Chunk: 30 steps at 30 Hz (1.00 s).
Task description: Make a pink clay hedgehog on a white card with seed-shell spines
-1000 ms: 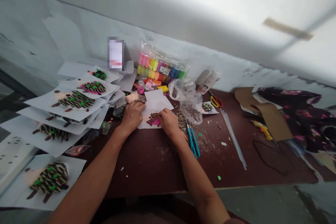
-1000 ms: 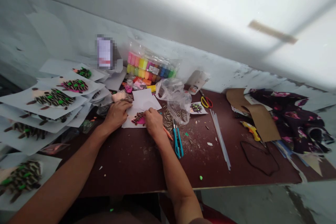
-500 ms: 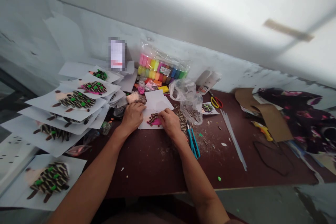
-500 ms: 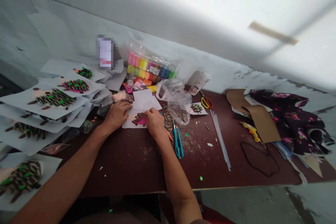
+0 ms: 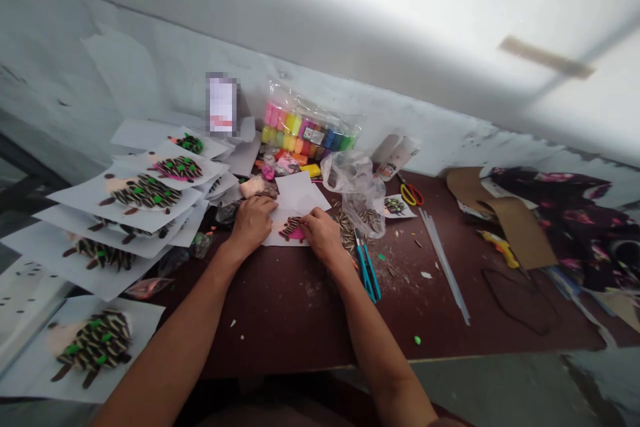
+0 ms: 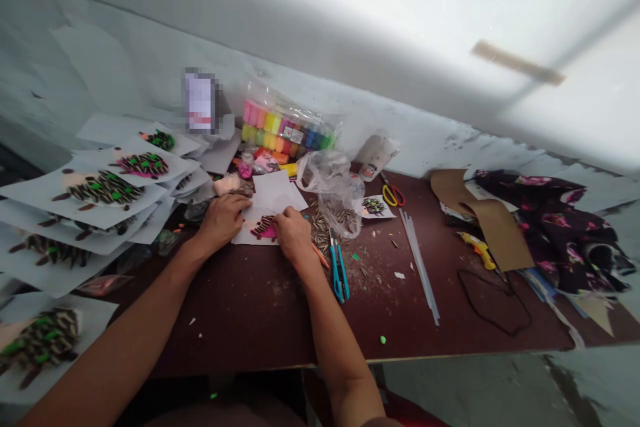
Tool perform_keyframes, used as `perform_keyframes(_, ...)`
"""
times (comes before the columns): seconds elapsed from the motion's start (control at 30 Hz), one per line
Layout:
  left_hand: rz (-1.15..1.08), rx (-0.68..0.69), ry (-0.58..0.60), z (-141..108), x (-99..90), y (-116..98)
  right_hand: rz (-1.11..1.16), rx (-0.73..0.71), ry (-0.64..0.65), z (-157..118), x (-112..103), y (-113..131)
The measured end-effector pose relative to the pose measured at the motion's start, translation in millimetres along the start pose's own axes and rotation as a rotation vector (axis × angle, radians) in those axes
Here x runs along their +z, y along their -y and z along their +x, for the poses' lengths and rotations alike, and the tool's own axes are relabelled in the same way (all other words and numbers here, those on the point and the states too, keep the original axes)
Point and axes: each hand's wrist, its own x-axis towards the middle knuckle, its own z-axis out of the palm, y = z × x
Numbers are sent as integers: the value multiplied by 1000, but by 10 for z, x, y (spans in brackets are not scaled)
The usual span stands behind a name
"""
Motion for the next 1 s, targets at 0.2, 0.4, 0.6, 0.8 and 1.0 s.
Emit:
perform_keyframes(0.2,-8,4,-1,0,5,13,-27,20,34,0,-28,28)
perform_keyframes(0.4,-14,14,-21,-7,19,21,-25,39,40,11,-29,32)
perform_keyframes(0.6,-20,10,-13,-4,15,21,-39,27,42,27,3,24)
perform_keyframes(0.8,-2,2,-3,-10,10,-1,-86,41,67,37,-8,31)
perform_keyframes(1.0,6,5,-10,-14,16,-1,-66,27,73,25,-30,46)
